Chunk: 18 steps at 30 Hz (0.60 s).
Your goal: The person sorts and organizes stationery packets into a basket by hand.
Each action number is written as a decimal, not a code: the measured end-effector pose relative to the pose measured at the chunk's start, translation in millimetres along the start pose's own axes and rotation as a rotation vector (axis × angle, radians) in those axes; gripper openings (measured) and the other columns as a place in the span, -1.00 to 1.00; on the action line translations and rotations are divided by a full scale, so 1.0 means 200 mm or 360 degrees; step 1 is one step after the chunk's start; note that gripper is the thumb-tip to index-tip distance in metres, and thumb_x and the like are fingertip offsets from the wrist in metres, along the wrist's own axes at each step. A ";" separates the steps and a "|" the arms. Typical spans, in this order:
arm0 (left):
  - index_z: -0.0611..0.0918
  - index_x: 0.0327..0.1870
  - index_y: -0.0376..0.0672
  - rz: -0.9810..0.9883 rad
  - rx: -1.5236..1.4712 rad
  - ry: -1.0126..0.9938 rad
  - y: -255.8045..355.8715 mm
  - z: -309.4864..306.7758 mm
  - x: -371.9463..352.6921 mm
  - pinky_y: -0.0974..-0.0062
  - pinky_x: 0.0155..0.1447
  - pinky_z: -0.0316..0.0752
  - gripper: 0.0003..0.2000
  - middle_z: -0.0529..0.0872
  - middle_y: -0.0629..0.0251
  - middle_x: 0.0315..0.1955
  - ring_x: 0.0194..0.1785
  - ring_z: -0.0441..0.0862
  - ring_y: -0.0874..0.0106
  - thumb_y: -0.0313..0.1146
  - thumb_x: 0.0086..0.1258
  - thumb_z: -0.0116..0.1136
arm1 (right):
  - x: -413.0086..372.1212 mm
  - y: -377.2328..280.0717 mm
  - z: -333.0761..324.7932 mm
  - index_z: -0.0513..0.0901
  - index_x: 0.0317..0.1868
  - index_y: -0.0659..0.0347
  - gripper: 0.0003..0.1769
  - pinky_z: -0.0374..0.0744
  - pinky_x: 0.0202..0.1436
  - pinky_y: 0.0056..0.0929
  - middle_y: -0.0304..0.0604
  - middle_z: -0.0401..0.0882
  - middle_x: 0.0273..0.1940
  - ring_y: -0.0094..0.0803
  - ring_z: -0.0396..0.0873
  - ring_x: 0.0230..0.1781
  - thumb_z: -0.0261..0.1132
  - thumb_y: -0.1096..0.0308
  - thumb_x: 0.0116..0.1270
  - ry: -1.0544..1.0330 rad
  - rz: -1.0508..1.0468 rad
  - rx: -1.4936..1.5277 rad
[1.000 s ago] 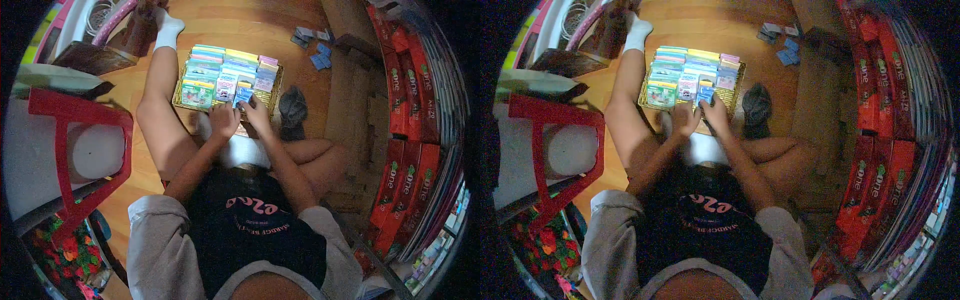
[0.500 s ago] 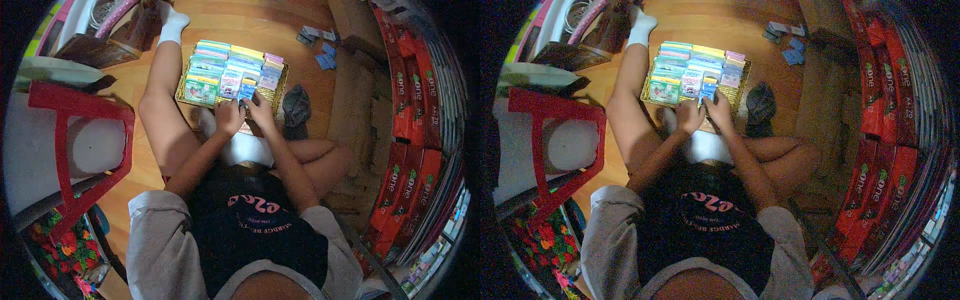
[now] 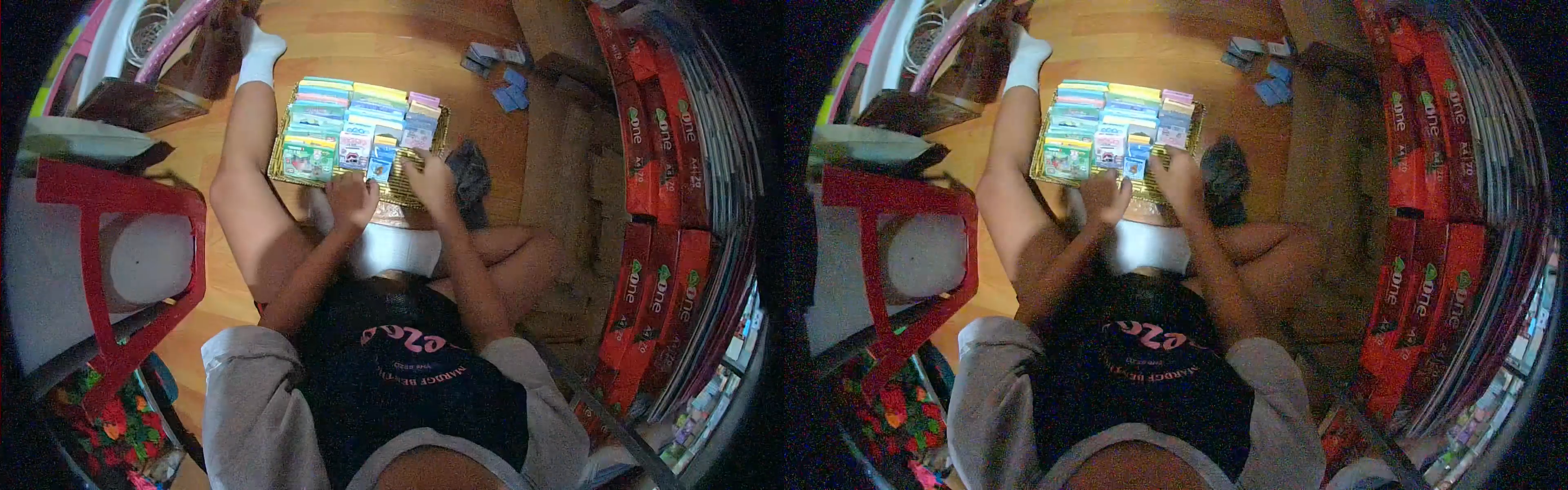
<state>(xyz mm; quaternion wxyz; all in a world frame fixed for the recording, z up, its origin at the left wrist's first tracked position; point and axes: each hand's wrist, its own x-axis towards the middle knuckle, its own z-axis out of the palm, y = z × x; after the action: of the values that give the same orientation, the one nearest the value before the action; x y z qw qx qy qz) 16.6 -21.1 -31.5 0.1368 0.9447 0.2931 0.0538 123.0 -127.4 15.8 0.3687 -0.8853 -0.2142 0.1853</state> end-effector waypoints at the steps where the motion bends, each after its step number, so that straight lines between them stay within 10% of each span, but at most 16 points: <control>1: 0.49 -0.49 -0.21 0.0008 -0.0003 0.0001 -0.01 0.01 0.00 0.26 -0.15 0.25 -0.76 0.53 0.19 -0.51 -0.31 0.46 0.24 -0.19 0.07 -0.03 | 0.00 0.01 -0.04 0.52 -0.16 0.29 -0.56 0.43 -0.11 -0.24 0.14 0.48 -0.19 -0.02 0.47 -0.18 0.18 0.12 0.04 0.0159 0.0009 -0.0051; 6: 0.42 -0.51 -0.15 0.0035 -0.0185 0.0335 0.00 -0.03 0.03 0.26 -0.17 0.24 -0.86 0.49 0.21 -0.51 -0.32 0.42 0.22 -0.29 0.08 -0.02 | 0.04 0.16 -0.29 0.48 -0.10 0.29 -0.54 0.39 -0.03 -0.26 0.12 0.46 -0.15 -0.05 0.44 -0.12 0.20 0.16 0.04 0.0363 -0.0041 0.0107; 10: 0.46 -0.43 -0.12 0.0630 -0.0421 0.0811 0.05 -0.12 0.12 0.28 -0.12 0.22 -0.90 0.47 0.27 -0.50 -0.31 0.42 0.28 -0.41 0.02 0.09 | -0.01 0.56 -0.25 0.37 0.02 0.25 -0.43 0.32 0.08 -0.22 0.14 0.34 0.01 0.00 0.34 -0.01 0.28 0.28 -0.04 0.0250 -0.0150 0.0065; 18: 0.50 -0.37 -0.20 0.1187 -0.0493 0.0691 0.52 -0.16 0.54 0.32 -0.05 0.23 -0.83 0.51 0.23 -0.40 -0.23 0.44 0.28 -0.43 -0.02 0.12 | 0.11 0.39 -0.17 0.30 0.09 0.24 -0.38 0.27 0.12 -0.14 0.23 0.22 0.07 0.09 0.25 0.05 0.26 0.39 -0.05 0.0129 0.0093 -0.0410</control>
<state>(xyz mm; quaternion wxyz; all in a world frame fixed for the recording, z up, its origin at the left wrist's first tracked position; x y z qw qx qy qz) 155.2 -34.8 32.5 0.1831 0.9209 -0.0567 0.3394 176.4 -186.1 -22.4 0.2549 -0.9379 -0.1954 0.1311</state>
